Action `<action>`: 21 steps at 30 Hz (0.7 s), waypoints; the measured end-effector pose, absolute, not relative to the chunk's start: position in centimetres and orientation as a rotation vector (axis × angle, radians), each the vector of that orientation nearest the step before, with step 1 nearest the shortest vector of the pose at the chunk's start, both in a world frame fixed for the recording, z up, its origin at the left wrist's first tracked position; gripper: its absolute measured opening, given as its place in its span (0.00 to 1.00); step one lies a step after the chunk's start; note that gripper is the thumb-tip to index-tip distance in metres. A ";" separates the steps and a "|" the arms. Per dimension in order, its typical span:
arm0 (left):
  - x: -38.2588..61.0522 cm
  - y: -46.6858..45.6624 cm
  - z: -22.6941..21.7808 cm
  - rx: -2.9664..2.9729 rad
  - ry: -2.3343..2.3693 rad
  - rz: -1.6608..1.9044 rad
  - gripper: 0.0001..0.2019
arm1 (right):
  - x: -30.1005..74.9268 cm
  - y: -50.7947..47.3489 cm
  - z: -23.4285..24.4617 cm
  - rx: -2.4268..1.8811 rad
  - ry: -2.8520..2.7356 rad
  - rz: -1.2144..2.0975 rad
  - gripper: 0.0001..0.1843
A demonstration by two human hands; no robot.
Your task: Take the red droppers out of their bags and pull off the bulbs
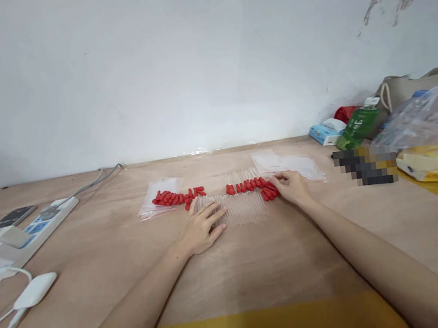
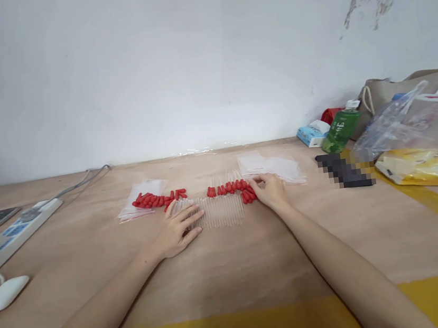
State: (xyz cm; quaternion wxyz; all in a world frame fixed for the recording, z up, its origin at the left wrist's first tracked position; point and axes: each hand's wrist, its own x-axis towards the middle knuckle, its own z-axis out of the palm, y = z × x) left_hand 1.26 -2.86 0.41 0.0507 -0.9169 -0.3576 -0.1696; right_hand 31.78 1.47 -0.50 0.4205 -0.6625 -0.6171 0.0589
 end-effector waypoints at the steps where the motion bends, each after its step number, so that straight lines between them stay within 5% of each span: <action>1: 1.2 -2.9 0.4 -2.790 -1.088 -0.515 0.20 | 31.4 1.5 -0.1 -1.737 -1.575 0.121 0.16; 7: 0.6 -3.0 0.5 -2.807 -1.106 -0.506 0.20 | 29.6 2.8 1.9 -2.089 -1.598 0.082 0.17; 21: 0.0 -2.8 0.5 -2.765 -1.076 -0.577 0.24 | 28.9 4.6 2.4 -2.082 -1.439 0.204 0.13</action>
